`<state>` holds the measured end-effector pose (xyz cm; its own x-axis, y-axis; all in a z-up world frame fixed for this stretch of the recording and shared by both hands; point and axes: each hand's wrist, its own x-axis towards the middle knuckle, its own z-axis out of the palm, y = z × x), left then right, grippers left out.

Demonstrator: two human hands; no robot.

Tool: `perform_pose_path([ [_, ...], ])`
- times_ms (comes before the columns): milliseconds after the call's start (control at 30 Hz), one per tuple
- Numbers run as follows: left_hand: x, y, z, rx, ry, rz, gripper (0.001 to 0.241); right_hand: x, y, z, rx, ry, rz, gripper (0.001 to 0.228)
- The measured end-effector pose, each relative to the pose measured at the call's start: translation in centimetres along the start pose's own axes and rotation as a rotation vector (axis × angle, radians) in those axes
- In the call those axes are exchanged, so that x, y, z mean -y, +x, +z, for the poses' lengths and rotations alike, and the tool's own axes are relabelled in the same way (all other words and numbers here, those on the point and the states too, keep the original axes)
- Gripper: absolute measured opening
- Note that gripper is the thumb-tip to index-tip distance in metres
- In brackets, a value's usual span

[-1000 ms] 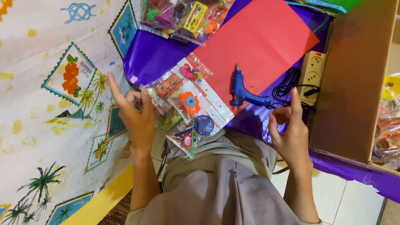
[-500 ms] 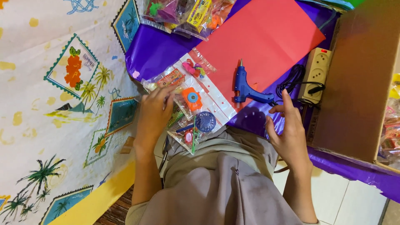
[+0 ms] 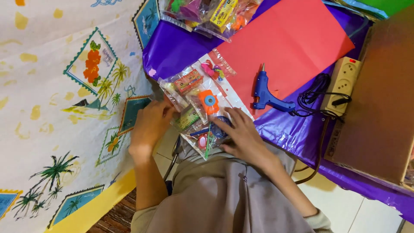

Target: Using a hot glue gun to attach small packaged toys onto a red display sheet.

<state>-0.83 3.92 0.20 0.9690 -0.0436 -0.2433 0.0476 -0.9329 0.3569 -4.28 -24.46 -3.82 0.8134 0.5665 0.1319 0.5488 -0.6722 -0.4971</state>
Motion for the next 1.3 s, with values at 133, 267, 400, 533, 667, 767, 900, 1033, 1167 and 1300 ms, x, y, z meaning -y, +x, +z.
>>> perform_pose_path([
  [133, -0.3, -0.4, -1.0, 0.05, -0.046, 0.013, 0.027, -0.4, 0.6, 2.0, 0.214, -0.111, 0.07, 0.105],
  [267, -1.5, -0.5, -2.3, -0.025, -0.174, 0.115, 0.032, -0.9, 0.5, 1.2, 0.126, 0.01, 0.051, 0.08],
  [400, -2.6, -0.7, -2.7, -0.131, -0.262, 0.26, 0.037, -1.0, 0.1, 0.0, 0.039, 0.298, 0.104, 0.059],
  [533, -1.5, -0.1, -0.8, -0.254, -0.291, 0.345, 0.044, -2.2, -0.4, 0.5, -0.103, 0.487, 0.103, 0.054],
  [667, -1.6, 0.0, -0.5, -0.314, -0.302, 0.378, 0.051, -1.7, -0.5, 0.0, -0.14, 0.565, 0.277, 0.051],
  [767, -1.3, -0.1, -0.3, -0.309, -0.289, 0.346, 0.046, -1.6, -0.7, 0.0, -0.152, 0.593, 0.362, 0.049],
  [900, -0.8, 0.3, 0.2, -0.253, -0.228, 0.237, 0.034, -1.1, -0.4, -0.6, -0.228, 0.594, 0.314, 0.049],
  [1033, -0.4, -0.1, -0.2, -0.2, -0.179, 0.138, 0.029, -1.5, -0.8, 0.2, -0.271, 0.584, 0.275, 0.065],
  [1167, 0.1, -0.2, -0.3, -0.12, -0.154, 0.028, 0.024, -1.5, -1.4, 0.6, -0.276, 0.516, 0.29, 0.056],
  [1300, 0.6, -0.1, -0.5, -0.053, -0.14, -0.031, 0.025, -1.9, -1.5, 0.7, -0.351, 0.496, 0.385, 0.037],
])
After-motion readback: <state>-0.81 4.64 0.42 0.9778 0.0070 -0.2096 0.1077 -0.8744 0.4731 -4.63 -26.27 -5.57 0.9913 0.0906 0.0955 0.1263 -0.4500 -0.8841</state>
